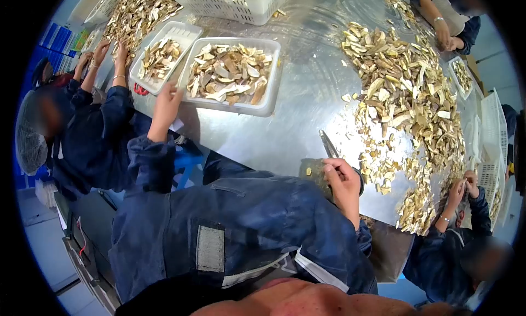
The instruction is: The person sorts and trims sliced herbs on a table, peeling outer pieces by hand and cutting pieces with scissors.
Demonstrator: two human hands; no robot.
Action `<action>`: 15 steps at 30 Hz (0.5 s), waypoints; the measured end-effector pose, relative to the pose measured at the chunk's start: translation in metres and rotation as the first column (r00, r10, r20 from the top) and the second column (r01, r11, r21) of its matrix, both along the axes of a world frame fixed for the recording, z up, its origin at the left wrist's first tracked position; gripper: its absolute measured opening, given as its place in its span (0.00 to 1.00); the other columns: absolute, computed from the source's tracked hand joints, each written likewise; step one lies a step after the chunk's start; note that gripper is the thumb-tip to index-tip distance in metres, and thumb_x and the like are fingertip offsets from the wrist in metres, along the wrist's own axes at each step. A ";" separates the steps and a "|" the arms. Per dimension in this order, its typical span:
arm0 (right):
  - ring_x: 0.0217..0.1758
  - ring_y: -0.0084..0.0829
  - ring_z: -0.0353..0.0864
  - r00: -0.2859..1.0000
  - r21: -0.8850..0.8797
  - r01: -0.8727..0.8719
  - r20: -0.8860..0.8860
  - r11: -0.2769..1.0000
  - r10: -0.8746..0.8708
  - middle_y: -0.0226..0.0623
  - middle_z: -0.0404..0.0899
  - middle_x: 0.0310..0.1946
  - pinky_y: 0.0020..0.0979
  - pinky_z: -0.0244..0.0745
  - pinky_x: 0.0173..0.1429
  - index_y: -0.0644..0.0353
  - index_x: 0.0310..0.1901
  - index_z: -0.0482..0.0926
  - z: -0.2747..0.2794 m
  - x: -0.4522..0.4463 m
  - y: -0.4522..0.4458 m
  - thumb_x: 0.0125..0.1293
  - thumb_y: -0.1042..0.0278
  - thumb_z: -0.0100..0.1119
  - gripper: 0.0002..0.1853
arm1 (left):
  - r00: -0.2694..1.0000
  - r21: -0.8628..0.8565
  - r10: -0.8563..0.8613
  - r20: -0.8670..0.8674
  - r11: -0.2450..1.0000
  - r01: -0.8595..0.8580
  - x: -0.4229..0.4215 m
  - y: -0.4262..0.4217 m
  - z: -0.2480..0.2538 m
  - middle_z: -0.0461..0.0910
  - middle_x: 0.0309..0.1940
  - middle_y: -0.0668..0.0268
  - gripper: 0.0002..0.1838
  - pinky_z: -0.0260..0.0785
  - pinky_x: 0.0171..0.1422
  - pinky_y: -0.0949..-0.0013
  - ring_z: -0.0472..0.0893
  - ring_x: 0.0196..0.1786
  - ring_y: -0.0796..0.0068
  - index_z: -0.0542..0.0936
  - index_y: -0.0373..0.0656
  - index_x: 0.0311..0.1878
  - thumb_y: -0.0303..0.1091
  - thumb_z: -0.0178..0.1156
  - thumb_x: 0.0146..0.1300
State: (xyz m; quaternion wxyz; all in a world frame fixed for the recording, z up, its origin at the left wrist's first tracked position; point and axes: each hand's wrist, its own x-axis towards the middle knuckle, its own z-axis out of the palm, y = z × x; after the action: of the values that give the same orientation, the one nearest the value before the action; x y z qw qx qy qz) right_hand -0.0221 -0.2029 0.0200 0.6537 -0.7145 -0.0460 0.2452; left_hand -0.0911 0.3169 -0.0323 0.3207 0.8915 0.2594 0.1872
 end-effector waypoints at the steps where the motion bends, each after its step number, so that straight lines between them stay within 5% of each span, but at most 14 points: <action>1: 0.34 0.16 0.73 1.000 0.021 -0.019 0.001 1.000 0.019 0.27 0.80 0.34 0.20 0.69 0.40 0.67 0.49 0.81 -0.001 0.001 0.003 0.72 0.73 0.59 0.09 | 0.999 -0.020 -0.017 0.028 1.000 0.018 0.001 -0.002 -0.003 0.81 0.38 0.56 0.22 0.74 0.37 0.67 0.82 0.33 0.68 0.73 0.31 0.61 0.33 0.60 0.68; 5: 0.40 0.20 0.76 0.964 -0.071 -0.254 0.062 0.965 0.259 0.34 0.81 0.40 0.23 0.71 0.46 0.66 0.50 0.81 0.011 0.004 0.018 0.71 0.70 0.60 0.11 | 0.995 -0.515 0.092 0.048 0.856 -0.054 0.009 -0.012 0.002 0.76 0.31 0.65 0.26 0.62 0.20 0.78 0.74 0.20 0.81 0.69 0.33 0.67 0.33 0.59 0.69; 7: 0.40 0.21 0.76 0.964 -0.049 -0.265 0.022 0.963 0.266 0.33 0.81 0.41 0.23 0.71 0.46 0.66 0.50 0.81 0.011 0.001 0.024 0.72 0.69 0.60 0.11 | 0.990 -0.628 0.131 0.056 0.775 -0.067 0.013 -0.019 0.011 0.76 0.31 0.65 0.26 0.63 0.20 0.77 0.74 0.21 0.81 0.69 0.33 0.67 0.33 0.60 0.68; 15: 0.40 0.19 0.75 0.964 -0.029 -0.266 0.005 0.964 0.266 0.32 0.81 0.41 0.23 0.71 0.46 0.65 0.50 0.81 -0.009 0.004 0.016 0.72 0.70 0.60 0.10 | 1.000 -0.765 0.013 -0.017 0.644 -0.021 0.023 -0.056 0.038 0.76 0.25 0.70 0.12 0.67 0.26 0.80 0.75 0.23 0.84 0.78 0.35 0.49 0.33 0.59 0.69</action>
State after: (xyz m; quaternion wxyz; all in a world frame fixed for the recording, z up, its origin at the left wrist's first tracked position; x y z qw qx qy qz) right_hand -0.0186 -0.1870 0.0115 0.6047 -0.7119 -0.1409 0.3281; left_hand -0.0684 0.2609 0.0056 0.6638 0.6716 0.3239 0.0589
